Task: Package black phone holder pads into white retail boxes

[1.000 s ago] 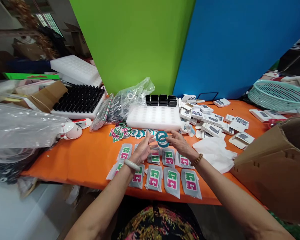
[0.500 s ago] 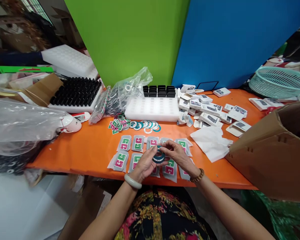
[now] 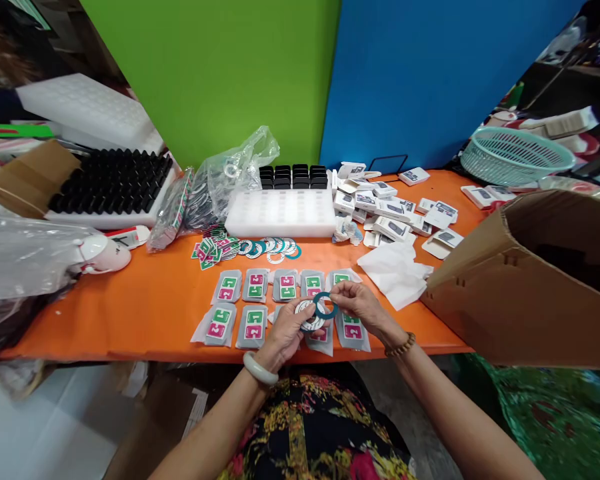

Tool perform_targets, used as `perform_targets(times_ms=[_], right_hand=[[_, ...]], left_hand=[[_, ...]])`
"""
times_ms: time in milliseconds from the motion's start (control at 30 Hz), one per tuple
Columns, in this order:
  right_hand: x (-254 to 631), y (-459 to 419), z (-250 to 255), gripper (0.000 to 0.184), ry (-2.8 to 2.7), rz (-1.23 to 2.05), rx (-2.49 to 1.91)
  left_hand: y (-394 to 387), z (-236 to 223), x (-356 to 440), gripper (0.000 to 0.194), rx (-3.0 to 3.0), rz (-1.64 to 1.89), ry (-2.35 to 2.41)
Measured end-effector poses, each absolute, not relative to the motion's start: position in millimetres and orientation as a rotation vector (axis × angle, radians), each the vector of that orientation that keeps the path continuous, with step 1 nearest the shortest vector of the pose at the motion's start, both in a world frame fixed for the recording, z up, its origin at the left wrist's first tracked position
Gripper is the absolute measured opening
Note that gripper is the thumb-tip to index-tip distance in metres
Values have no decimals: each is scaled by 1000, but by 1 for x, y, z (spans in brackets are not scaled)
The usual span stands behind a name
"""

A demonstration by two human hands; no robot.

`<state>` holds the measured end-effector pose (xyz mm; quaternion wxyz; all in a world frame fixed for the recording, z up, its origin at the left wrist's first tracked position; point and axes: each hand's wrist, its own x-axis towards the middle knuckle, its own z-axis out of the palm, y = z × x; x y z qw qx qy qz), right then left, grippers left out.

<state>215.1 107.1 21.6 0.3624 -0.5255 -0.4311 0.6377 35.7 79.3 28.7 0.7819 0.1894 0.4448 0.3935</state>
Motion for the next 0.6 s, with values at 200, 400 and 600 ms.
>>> perform_targets(times_ms=[200,400,600], right_hand=[[252,131,7,30,-1121,1246,-1472],[255,143,-15,22,-1313,1046,-1598],[250,133,-9,17,-1558,662,-1716]], left_hand=[[78,32,37,25,400,801,985],[77,34,37,24,411,792,957],[78,30,37,28,436,838,983]])
